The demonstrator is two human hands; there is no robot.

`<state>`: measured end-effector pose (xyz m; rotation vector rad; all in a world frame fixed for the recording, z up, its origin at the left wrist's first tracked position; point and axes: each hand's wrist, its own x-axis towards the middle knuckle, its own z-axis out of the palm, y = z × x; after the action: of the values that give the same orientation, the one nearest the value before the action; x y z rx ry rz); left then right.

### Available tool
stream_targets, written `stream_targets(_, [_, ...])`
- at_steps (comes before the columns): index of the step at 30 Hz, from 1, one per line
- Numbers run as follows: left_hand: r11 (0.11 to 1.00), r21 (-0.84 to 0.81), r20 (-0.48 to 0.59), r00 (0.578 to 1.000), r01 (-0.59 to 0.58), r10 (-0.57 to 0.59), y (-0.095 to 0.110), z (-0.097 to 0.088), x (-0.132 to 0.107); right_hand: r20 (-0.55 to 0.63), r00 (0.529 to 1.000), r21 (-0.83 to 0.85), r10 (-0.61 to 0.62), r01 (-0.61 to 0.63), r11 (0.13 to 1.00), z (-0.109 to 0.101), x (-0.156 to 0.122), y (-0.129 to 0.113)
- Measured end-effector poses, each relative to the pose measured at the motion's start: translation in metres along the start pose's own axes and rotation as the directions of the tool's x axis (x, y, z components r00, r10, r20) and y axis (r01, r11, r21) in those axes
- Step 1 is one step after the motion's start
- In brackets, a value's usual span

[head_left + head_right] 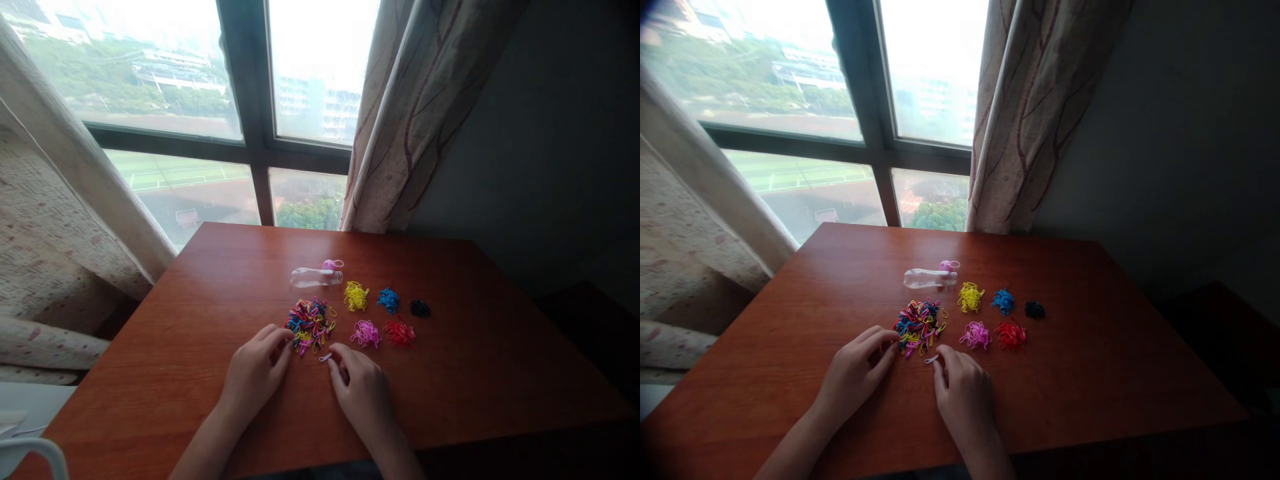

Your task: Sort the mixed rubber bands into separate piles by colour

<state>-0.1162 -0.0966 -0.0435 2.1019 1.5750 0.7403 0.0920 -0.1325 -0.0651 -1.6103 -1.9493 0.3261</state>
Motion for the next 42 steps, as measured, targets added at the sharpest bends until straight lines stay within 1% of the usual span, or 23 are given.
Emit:
stream_targets(5, [1.0,-0.005,-0.003,1.0,-0.001,0.001,0.0017,-0.001,0.0,0.001,1.0,0.039,-0.021,0.021,0.999,-0.0009,-0.0004,0.0003])
stream_targets(13, [1.0,0.004,0.008,1.0,0.005,-0.005,0.0,-0.0003,0.0001,0.005,0.999,0.034,-0.051,0.051,0.998,-0.0027,-0.0003,-0.0011])
stream_targets(19, [1.0,0.015,0.004,1.0,0.001,-0.001,-0.0015,0.0015,-0.0004,0.018,0.999,0.05,-0.043,0.042,0.998,-0.0038,0.0006,-0.0023])
stream_targets(25, [1.0,0.01,0.015,1.0,0.003,-0.003,-0.001,0.001,-0.0002,-0.015,0.999,0.054,-0.046,0.046,0.997,-0.0046,-0.002,-0.0001])
stream_targets(31, [1.0,0.008,0.003,1.0,-0.007,0.007,0.0006,-0.0001,0.0001,-0.033,0.998,0.06,-0.058,0.06,0.996,-0.0046,-0.0023,0.0003])
stream_targets(37, [1.0,0.013,-0.004,1.0,-0.009,0.009,0.0001,-0.0005,-0.0004,-0.008,0.998,0.083,-0.06,0.061,0.995,-0.0041,-0.0027,0.0015])
stream_targets(40, [1.0,0.013,0.005,1.0,-0.006,0.006,-0.0002,-0.0002,0.0,-0.016,0.999,0.131,-0.04,0.041,0.991,-0.0042,-0.003,0.0016])
stream_targets(42, [1.0,0.015,0.012,1.0,-0.003,0.003,-0.0006,0.0001,0.0003,-0.037,0.999,0.185,0.005,0.002,0.983,-0.0053,-0.0034,0.002])
